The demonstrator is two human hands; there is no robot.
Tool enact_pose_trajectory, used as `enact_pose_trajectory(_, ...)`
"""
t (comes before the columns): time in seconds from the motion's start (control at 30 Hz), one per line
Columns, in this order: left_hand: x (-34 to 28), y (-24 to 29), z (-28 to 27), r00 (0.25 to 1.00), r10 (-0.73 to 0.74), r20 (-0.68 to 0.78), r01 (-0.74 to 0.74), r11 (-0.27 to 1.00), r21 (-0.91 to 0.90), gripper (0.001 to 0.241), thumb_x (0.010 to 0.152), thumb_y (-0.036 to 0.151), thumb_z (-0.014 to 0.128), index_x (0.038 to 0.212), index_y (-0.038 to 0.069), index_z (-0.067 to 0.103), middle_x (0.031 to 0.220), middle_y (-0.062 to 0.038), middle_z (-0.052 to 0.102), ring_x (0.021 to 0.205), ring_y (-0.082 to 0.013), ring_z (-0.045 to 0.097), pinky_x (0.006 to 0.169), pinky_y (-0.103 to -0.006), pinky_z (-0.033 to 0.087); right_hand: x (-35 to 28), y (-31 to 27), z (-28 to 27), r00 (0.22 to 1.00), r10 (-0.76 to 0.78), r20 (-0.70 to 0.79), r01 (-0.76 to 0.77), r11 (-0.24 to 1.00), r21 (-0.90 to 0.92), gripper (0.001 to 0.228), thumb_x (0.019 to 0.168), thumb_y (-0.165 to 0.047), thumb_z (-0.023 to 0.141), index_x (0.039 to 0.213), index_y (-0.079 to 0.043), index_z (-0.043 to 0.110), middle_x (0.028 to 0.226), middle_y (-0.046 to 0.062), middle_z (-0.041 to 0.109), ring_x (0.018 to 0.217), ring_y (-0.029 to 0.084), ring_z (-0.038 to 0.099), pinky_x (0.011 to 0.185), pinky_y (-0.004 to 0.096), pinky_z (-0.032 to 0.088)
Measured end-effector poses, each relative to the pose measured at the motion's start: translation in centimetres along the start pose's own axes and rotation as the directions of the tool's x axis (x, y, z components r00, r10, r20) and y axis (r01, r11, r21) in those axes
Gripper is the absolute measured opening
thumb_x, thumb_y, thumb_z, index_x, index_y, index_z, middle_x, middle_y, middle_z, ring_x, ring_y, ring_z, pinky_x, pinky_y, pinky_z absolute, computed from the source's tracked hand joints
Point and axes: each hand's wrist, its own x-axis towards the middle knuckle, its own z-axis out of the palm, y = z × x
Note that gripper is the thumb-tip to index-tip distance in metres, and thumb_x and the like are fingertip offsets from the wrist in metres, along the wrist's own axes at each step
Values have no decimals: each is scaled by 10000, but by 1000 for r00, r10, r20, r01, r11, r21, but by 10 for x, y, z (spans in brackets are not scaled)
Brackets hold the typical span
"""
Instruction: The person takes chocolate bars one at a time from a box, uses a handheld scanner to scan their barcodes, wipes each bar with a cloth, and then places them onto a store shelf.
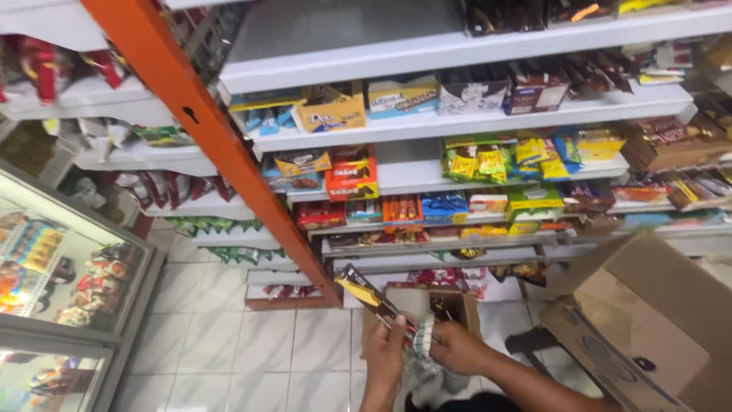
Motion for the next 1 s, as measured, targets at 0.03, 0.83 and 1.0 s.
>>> enact_pose_trajectory(0.03, -2, -6, -1, 997, -76, -13, 75, 997, -35, 320, 1014, 249, 637, 1105, -45, 724, 927, -112, 736, 816, -158, 654, 719, -294, 501, -3, 2, -3, 1000, 8, 14, -7, 999, -40, 229, 971, -143, 593, 1146, -43, 703, 911, 86, 756, 834, 145, 689, 791, 334, 572)
enact_pose_trajectory(0.83, 47, -16, 162, 911, -108, 398, -208, 713, 670, 156, 928, 169, 727, 972, 21, 703, 741, -78, 679, 632, -137, 644, 612, -311, 505, -13, 152, -133, 964, 73, -255, 48, 897, 440, 198, 950, -143, 648, 985, 16, 761, 866, 63, 749, 796, 128, 660, 701, 320, 550)
enact_pose_trajectory(1.0, 63, -9, 205, 925, -193, 329, -18, 840, 543, 148, 958, 203, 679, 939, 57, 693, 688, -24, 672, 617, -99, 632, 578, -291, 512, 22, 138, -204, 898, 312, -312, 38, 650, 759, 224, 989, -161, 586, 1024, 3, 734, 876, 71, 734, 776, 167, 650, 708, 338, 541)
